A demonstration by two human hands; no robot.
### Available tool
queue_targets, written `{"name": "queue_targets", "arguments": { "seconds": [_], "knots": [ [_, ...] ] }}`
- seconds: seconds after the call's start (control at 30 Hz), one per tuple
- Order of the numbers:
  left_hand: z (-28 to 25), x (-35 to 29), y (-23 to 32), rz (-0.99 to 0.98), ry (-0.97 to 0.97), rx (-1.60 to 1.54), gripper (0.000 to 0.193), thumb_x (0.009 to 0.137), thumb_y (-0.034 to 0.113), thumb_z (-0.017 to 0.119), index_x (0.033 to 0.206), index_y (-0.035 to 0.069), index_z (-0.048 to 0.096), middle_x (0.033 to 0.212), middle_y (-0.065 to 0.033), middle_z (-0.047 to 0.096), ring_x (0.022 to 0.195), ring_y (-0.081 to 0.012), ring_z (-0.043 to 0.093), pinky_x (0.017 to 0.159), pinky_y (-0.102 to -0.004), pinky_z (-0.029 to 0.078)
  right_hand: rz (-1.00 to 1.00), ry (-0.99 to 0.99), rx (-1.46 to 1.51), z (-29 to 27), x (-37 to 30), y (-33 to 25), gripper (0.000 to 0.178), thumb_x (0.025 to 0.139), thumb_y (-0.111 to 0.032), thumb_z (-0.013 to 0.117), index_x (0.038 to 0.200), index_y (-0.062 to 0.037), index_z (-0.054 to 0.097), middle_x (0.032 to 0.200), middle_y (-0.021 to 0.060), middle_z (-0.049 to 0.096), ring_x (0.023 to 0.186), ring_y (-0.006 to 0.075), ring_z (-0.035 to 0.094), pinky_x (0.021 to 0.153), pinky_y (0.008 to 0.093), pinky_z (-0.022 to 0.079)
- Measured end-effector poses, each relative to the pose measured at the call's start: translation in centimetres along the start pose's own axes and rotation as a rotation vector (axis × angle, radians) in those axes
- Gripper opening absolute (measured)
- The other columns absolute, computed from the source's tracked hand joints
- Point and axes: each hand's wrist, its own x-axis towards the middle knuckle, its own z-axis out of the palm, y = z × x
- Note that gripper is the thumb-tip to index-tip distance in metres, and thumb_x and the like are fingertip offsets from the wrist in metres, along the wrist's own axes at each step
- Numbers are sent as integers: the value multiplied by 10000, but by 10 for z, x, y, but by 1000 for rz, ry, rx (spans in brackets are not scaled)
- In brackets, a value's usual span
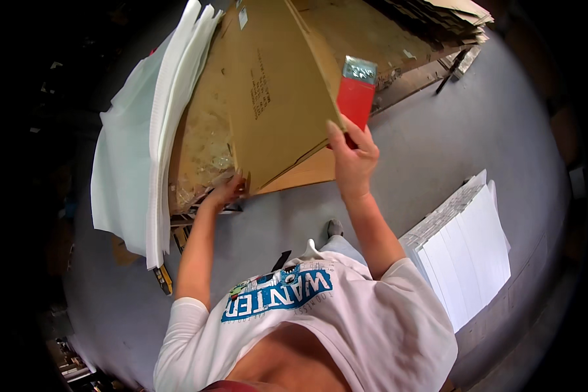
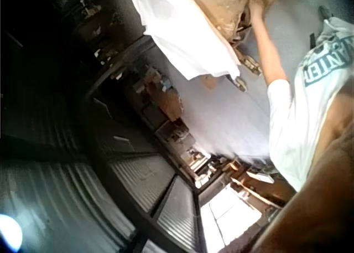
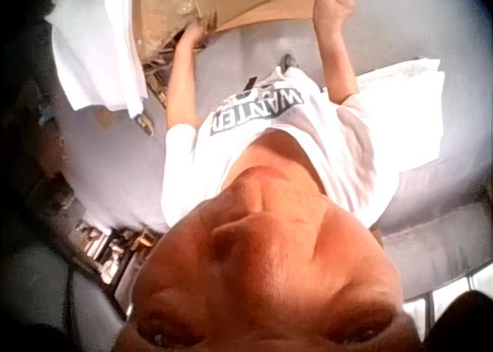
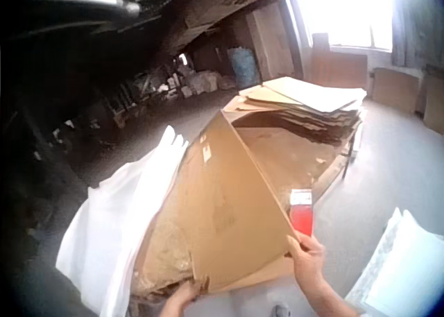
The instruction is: The person repeatedly assembles flat cardboard boxes into rectangular shapes and seals them with packing tape. They use a handheld tape dispenser to apply tape along the seams of the boxes, then stack the finished boxes on the floor.
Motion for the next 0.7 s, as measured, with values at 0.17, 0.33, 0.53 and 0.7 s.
{"name": "queue_targets", "arguments": {
  "seconds": [0.17,0.33,0.53,0.7],
  "knots": [
    [-82,-82,101,463,-131,-489,1020,810,829,360,1401,-1,392,1398,-124,481,1235,-287,519,950,-485,467,-357,-361,96,62,-45,-65,409,736,-57,806,1118,5,674,1146,136,587,960,204,616,804,284,519],
    [-143,-145,231,635,194,-227,894,793,664,616,1263,-88,499,1216,-131,607,943,-309,666,705,-448,553,163,-623,362,86,-99,-49,414,818,-156,764,1194,-31,640,1115,87,607,1055,161,570,912,292,470],
    [-187,-119,243,417,846,481,356,793,211,652,997,-81,663,907,-228,690,788,-352,691,696,-425,543,218,-506,356,84,-87,-8,209,893,-81,666,1096,-30,673,987,37,637,945,108,589,858,250,483],
    [-153,-138,214,416,924,564,303,799,133,595,1021,-69,630,967,-276,665,925,-415,652,783,-418,530,-82,-513,103,76,-30,6,162,903,1,613,1048,-3,687,963,21,665,890,96,615,810,238,496]
  ]
}}
